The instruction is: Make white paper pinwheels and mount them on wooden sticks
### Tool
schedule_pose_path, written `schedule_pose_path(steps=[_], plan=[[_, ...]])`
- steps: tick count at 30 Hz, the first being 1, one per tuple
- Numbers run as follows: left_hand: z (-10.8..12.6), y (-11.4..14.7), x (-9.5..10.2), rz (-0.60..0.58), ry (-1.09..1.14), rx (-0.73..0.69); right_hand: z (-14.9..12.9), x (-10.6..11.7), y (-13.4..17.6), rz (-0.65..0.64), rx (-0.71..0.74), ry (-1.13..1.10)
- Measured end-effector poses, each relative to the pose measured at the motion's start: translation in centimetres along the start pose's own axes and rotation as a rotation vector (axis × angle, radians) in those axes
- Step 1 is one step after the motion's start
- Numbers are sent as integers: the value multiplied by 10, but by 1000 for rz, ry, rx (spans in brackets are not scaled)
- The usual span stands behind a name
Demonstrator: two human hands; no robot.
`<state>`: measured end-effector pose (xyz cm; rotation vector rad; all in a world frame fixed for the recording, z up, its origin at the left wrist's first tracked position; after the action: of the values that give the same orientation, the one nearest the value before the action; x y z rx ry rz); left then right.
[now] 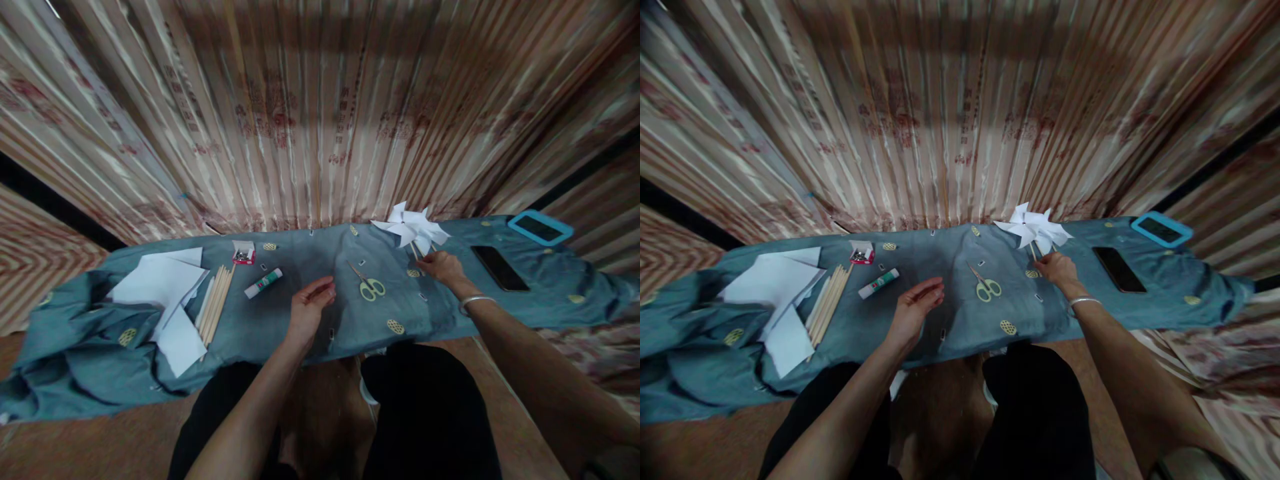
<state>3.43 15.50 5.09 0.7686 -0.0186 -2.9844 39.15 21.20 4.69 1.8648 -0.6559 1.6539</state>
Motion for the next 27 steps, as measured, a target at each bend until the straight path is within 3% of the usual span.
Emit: schedule_pose_path(steps=[15,22,27], plan=[[-5,1,6,-9,-21,7,2,-4,7,-61,21,19],[-2,5,14,-9,-8,19,-7,15,34,68,19,22],[-4,10,18,5,3,50,-37,7,71,89,204,-137]])
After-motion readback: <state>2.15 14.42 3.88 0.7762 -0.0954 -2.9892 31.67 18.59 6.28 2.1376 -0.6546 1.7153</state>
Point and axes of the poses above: each hand's wrist, its own y-axis away from the middle knuckle, its own x-axis out of the back of the hand, z = x × y, the point moved 3 cm from there along -y, towards the middle knuckle, and after that the axes turned 15 degrees about -x, right-handed, at the moved point
